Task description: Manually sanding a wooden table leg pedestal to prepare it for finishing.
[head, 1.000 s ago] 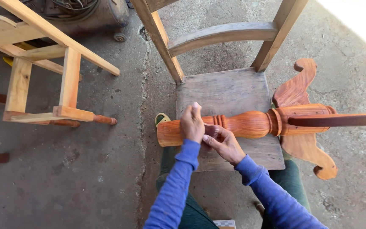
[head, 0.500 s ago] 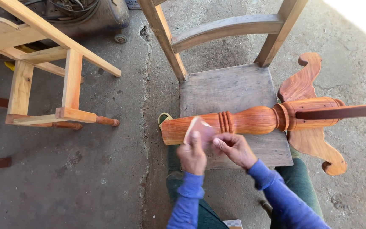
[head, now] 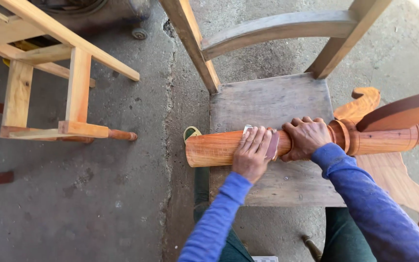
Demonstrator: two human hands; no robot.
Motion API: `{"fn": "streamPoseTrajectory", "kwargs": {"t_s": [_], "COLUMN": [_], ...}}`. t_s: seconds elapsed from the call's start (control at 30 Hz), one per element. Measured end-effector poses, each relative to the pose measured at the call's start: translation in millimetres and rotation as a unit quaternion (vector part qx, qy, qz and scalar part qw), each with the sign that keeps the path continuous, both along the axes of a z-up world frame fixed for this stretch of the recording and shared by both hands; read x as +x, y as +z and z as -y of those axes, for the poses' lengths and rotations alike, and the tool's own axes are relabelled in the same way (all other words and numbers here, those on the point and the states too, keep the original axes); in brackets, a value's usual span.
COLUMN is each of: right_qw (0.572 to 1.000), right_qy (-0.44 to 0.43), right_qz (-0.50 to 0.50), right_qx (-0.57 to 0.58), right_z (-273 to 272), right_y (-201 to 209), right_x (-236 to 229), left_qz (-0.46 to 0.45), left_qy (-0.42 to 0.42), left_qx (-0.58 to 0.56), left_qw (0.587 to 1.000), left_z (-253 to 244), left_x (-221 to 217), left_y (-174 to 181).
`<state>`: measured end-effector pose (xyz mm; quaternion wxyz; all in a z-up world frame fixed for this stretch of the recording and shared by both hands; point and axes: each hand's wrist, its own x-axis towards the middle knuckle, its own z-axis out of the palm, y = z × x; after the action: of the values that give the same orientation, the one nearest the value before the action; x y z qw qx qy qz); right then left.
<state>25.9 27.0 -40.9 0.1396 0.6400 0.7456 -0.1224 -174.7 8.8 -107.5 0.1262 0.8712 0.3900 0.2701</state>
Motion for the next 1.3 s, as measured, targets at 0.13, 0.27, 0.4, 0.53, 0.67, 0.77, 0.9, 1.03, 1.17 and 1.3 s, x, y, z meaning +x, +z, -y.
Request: {"fn": "streamPoseTrajectory", "kwargs": {"t_s": [0.13, 0.27, 0.4, 0.53, 0.67, 0.77, 0.9, 1.03, 1.17, 1.3], "right_qw": [0.999, 0.996, 0.988, 0.989, 0.996, 0.997, 0.99, 0.984, 0.979, 0.981], "right_qy": [0.01, 0.007, 0.023, 0.039, 0.014, 0.006, 0.025, 0.022, 0.018, 0.022], "right_qz": [-0.023, -0.019, -0.033, -0.045, -0.029, -0.019, -0.037, -0.06, -0.064, -0.05], "right_qx": [0.025, 0.089, 0.148, 0.135, 0.081, 0.077, 0.133, 0.164, 0.191, 0.188], "right_z": [7.9, 24.6, 34.2, 27.2, 25.3, 24.7, 38.5, 46.4, 50.1, 48.1], "right_y": [-11.0, -11.5, -10.4, -8.9, -3.5, 0.3, -16.2, -14.6, -19.5, -12.8], "right_x": [1.0, -0.9, -1.9, 4.7, 2.5, 0.2, 3.0, 2.7, 3.9, 1.3], "left_qz": [-0.046, -0.045, -0.007, 0.001, -0.091, -0.057, 0.021, -0.068, -0.084, -0.007], "left_qy": [0.016, 0.099, 0.091, 0.026, 0.166, 0.183, 0.086, 0.05, 0.191, 0.15], "left_qx": [0.138, 0.066, 0.053, 0.111, 0.11, 0.08, 0.081, 0.06, 0.101, 0.027], "left_qw": [0.989, 0.992, 0.994, 0.994, 0.976, 0.978, 0.993, 0.995, 0.973, 0.988], "left_z": [5.2, 24.8, 37.6, 25.9, 18.1, 17.5, 20.1, 13.4, 7.7, 25.8], "left_x": [-95.9, -81.6, -3.5, -59.7, -131.7, -48.7, 15.2, -75.6, -105.2, 2.5], "left_y": [-26.6, 2.0, -14.5, -25.9, -34.2, 17.2, 9.4, -7.1, -2.9, 32.0]}}
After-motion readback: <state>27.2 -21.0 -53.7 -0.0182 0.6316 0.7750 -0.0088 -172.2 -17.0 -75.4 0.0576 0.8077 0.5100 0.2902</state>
